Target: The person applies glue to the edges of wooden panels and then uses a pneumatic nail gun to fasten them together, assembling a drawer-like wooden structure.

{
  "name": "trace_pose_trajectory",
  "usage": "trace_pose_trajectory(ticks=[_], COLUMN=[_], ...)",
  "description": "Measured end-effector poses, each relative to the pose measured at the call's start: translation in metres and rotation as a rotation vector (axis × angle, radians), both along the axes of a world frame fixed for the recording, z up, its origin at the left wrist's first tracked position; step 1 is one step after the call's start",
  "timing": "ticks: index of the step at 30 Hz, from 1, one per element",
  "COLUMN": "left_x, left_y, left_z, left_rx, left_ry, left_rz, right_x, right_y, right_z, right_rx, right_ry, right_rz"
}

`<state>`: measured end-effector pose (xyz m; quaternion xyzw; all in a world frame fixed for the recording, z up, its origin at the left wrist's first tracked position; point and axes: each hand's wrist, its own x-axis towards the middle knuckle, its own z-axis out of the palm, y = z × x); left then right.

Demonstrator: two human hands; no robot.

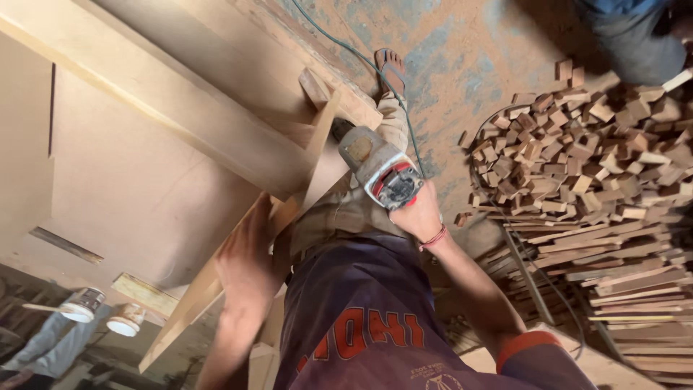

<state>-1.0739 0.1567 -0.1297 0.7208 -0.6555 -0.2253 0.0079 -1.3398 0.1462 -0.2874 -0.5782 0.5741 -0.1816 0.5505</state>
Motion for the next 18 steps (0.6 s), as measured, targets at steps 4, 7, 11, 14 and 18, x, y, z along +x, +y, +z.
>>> trace_pose_trajectory(ticks=[4,7,11,14,18], left_x=[0.019,0.026,-0.012,-0.071,-0.115], left_y=[-0.029,-0.080,-0.153,-0.190,-0.222], left_z=[0.021,0.036,0.035,0.018,-0.012], left_rx=[-0.279,-0.357,-0.198,0.653,1.105], left_ry=[0.130,0.034,-0.221,-0.531,-0.631], left_rz=[-0.118,-0.315,-0.789,-0.674,-0.578], right_x=[-0.009,-0.008,0.007,0.014,0.016], right_y=[0.009,0.028,0.065,0.085,0.101], right_z=[-0.011,-0.027,-0.035,-0.033,-0.042], right_rx=[-0.178,0.094,0.517,0.600,0.674], right_ry=[-0.127,-0.038,-0.431,-0.596,-0.766], right_rz=[-0.095,-0.266,-0.691,-0.879,-1.046])
